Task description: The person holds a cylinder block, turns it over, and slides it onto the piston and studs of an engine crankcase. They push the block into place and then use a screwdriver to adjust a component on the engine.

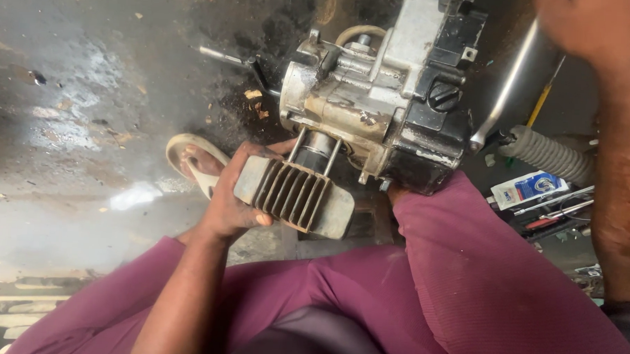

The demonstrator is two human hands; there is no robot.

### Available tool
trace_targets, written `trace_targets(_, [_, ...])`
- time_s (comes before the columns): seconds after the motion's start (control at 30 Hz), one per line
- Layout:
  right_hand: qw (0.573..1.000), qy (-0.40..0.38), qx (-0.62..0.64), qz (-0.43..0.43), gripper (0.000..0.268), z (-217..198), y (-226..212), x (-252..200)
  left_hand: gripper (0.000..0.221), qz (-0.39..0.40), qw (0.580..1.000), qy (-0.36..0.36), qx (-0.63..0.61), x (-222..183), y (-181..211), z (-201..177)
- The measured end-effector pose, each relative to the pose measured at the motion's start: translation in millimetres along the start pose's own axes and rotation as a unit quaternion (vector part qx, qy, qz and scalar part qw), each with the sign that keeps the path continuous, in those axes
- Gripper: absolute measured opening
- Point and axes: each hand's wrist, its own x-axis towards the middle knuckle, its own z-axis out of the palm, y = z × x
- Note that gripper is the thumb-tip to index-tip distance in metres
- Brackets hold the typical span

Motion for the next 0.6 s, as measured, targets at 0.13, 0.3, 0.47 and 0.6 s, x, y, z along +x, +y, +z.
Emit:
trace_targets(0.13, [0.986, -0.015, -0.121, 0.110, 0.012, -97, -74, 46, 0.091, -0.002, 1.000, -0.006, -0.015, 1, -5, -4])
trace_targets(0.3, [0.779, -0.434, 0.449, 0.051, 0.098, -228, -197, 124, 0.092, -0.038, 0.998, -0.003, -0.054, 6, 7, 8])
trace_targets(0.47, [0.701, -0.518, 0.484, 0.079, 0.115, -204, -240, 132, 0.093, -0.039, 0.997, 0.015, -0.070, 3, 10, 13])
trace_targets(0.6, [0.686, -0.493, 0.516, 0.141, 0.125, -193, -247, 124, 0.093, -0.030, 0.996, 0.011, -0.083, 7, 9, 9])
